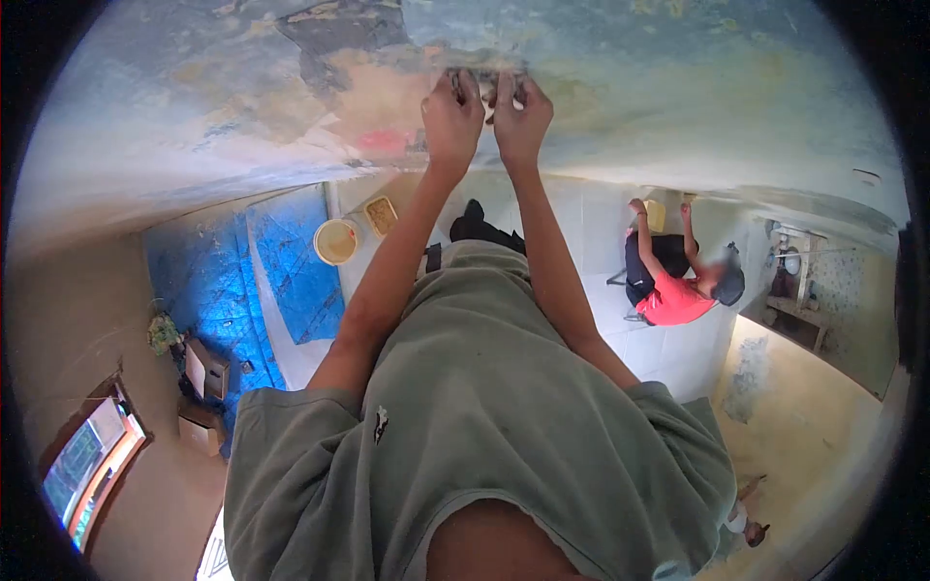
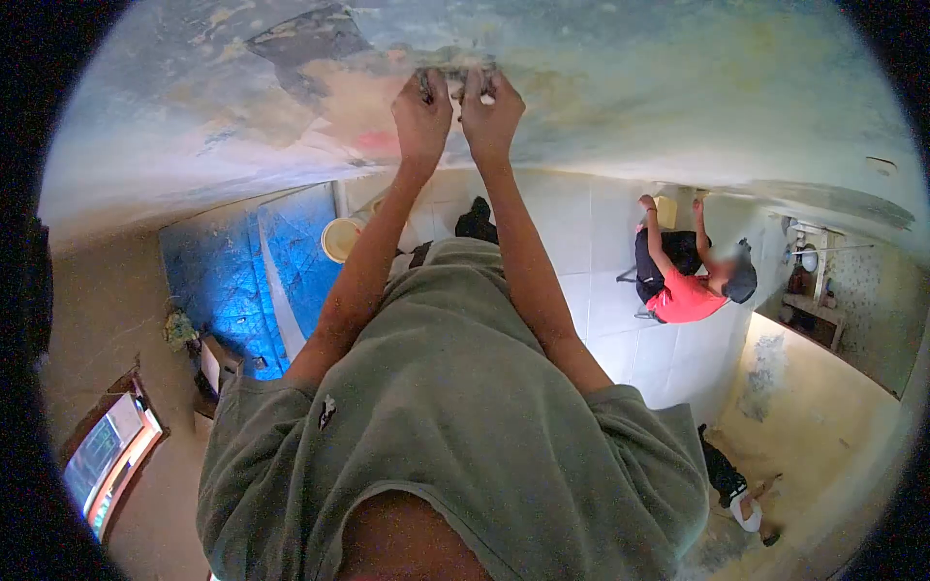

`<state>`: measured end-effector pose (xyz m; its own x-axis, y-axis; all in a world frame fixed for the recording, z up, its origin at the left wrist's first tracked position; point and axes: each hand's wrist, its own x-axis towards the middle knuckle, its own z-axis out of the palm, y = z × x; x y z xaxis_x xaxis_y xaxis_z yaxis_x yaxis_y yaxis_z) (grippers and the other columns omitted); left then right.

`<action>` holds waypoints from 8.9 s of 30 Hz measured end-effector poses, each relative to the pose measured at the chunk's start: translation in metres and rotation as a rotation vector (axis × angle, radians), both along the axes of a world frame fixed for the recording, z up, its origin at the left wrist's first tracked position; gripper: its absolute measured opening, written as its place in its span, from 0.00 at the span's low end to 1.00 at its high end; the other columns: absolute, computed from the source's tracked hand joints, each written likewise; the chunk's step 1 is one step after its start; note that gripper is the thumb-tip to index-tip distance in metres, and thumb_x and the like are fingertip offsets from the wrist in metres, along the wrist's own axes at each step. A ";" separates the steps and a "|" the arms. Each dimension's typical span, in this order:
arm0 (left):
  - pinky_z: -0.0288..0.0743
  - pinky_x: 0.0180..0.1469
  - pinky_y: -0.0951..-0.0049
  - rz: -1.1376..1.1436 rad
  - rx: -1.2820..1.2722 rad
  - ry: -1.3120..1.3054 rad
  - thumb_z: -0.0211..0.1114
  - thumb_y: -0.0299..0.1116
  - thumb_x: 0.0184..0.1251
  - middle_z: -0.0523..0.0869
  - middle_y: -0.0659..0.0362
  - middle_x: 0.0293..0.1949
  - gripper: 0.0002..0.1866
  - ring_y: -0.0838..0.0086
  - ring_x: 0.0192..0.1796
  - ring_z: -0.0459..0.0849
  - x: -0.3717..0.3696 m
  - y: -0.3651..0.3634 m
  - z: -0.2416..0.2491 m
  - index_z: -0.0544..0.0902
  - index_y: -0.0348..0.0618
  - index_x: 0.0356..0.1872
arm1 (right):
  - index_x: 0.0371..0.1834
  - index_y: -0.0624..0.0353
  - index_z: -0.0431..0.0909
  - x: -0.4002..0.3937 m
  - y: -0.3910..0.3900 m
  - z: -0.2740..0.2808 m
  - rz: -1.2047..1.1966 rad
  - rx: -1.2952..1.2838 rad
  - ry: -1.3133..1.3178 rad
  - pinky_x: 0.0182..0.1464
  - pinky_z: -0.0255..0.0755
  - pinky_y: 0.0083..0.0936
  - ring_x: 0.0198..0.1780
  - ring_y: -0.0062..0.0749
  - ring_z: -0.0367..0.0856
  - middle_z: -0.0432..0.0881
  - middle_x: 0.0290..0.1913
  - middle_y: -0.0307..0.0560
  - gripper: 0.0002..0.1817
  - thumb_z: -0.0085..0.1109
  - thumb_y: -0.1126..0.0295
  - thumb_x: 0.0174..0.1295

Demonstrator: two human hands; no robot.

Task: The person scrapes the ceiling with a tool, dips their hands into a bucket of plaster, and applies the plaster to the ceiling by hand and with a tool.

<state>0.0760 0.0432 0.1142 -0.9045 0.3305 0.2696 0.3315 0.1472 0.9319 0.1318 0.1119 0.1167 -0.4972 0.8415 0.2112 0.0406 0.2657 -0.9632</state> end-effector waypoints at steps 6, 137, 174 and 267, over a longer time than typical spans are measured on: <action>0.63 0.20 0.67 -0.020 0.086 -0.085 0.55 0.35 0.70 0.71 0.52 0.13 0.16 0.73 0.15 0.68 -0.003 -0.007 0.003 0.75 0.31 0.27 | 0.25 0.64 0.76 -0.007 0.000 0.001 -0.011 0.061 0.016 0.22 0.71 0.21 0.20 0.23 0.79 0.82 0.20 0.45 0.14 0.56 0.67 0.66; 0.74 0.30 0.49 0.262 -0.173 0.130 0.52 0.43 0.70 0.82 0.44 0.22 0.17 0.47 0.28 0.82 -0.069 -0.079 0.031 0.79 0.40 0.31 | 0.22 0.64 0.76 -0.078 -0.074 0.029 0.087 0.369 0.112 0.19 0.62 0.24 0.12 0.20 0.66 0.71 0.11 0.40 0.19 0.53 0.63 0.69; 0.71 0.29 0.78 -0.160 0.033 -0.518 0.64 0.32 0.64 0.84 0.61 0.23 0.09 0.81 0.25 0.78 0.059 -0.163 -0.097 0.85 0.34 0.32 | 0.35 0.66 0.72 0.059 -0.102 -0.086 0.497 -0.446 0.015 0.33 0.81 0.23 0.32 0.26 0.84 0.83 0.29 0.49 0.10 0.65 0.81 0.54; 0.68 0.39 0.76 0.560 0.485 -1.275 0.57 0.41 0.66 0.77 0.64 0.33 0.10 0.79 0.37 0.74 -0.013 -0.388 -0.652 0.78 0.47 0.36 | 0.28 0.66 0.76 -0.077 -0.353 -0.604 1.073 0.153 -0.691 0.39 0.74 0.43 0.39 0.57 0.81 0.79 0.28 0.65 0.06 0.57 0.74 0.54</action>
